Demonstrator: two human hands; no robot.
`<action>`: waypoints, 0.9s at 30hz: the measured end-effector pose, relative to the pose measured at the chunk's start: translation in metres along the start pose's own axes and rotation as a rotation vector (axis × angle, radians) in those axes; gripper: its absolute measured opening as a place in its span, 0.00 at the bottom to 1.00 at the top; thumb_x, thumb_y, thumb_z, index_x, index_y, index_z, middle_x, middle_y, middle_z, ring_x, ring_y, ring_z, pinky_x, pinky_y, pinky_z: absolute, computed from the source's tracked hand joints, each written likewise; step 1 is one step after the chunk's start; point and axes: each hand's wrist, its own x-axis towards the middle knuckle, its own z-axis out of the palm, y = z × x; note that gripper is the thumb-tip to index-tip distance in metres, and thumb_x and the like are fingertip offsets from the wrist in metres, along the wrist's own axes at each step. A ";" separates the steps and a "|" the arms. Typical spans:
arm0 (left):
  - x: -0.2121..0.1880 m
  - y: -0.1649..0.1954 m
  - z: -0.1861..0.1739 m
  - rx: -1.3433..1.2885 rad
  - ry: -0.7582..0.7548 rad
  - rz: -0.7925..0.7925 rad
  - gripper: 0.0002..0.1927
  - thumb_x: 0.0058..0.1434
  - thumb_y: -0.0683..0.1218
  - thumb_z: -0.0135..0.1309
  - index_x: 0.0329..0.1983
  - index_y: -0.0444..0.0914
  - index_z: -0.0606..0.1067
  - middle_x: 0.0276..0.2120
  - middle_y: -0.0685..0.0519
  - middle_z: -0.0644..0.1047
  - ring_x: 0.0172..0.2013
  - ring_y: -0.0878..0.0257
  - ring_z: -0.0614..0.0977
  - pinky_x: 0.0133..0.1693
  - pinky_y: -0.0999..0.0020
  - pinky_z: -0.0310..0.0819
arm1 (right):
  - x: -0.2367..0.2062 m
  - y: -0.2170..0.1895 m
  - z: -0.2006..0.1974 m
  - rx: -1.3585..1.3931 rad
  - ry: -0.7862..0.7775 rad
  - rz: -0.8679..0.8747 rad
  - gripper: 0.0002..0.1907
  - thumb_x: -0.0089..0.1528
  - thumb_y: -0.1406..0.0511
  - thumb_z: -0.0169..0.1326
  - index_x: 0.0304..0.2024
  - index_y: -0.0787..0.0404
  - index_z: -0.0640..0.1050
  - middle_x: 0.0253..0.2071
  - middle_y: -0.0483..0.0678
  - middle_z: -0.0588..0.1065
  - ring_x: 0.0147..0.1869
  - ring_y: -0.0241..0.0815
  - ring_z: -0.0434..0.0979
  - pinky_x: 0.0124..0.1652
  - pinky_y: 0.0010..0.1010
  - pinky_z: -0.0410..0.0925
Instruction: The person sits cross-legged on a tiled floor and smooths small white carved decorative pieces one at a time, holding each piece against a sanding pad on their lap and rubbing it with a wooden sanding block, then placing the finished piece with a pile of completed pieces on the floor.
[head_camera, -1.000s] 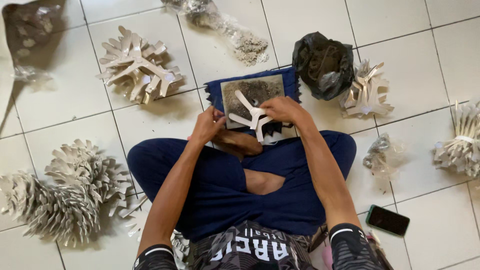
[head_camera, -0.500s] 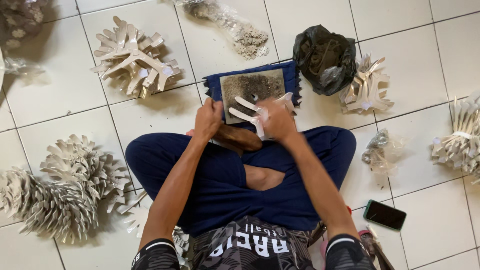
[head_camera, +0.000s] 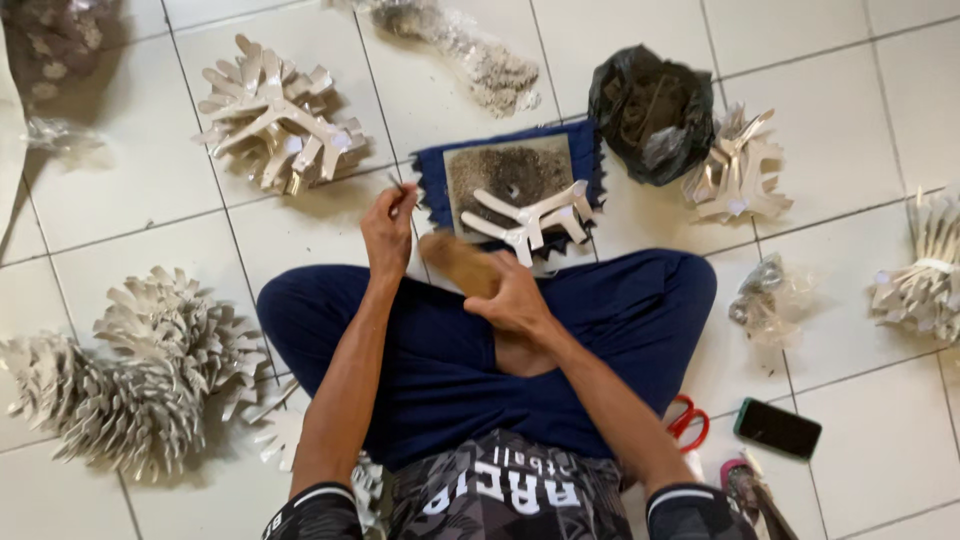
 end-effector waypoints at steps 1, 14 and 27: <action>0.001 0.002 0.003 -0.077 -0.006 -0.015 0.07 0.70 0.40 0.56 0.47 0.32 0.79 0.38 0.52 0.82 0.40 0.65 0.84 0.44 0.73 0.78 | 0.006 0.006 0.004 0.444 0.020 0.081 0.36 0.51 0.57 0.60 0.58 0.69 0.73 0.55 0.61 0.74 0.61 0.58 0.73 0.59 0.44 0.67; -0.010 -0.009 0.033 -0.031 -0.340 0.084 0.05 0.71 0.37 0.49 0.45 0.30 0.75 0.35 0.46 0.83 0.39 0.60 0.88 0.42 0.68 0.81 | 0.034 0.054 0.028 1.622 0.059 0.144 0.34 0.60 0.61 0.44 0.66 0.72 0.59 0.73 0.67 0.60 0.79 0.60 0.58 0.76 0.48 0.51; -0.005 -0.027 0.041 -0.102 -0.424 0.035 0.06 0.71 0.33 0.44 0.46 0.28 0.73 0.38 0.43 0.83 0.42 0.57 0.88 0.44 0.68 0.84 | 0.023 0.059 0.031 1.493 0.116 0.172 0.40 0.60 0.60 0.41 0.70 0.79 0.53 0.74 0.68 0.57 0.79 0.61 0.56 0.75 0.46 0.52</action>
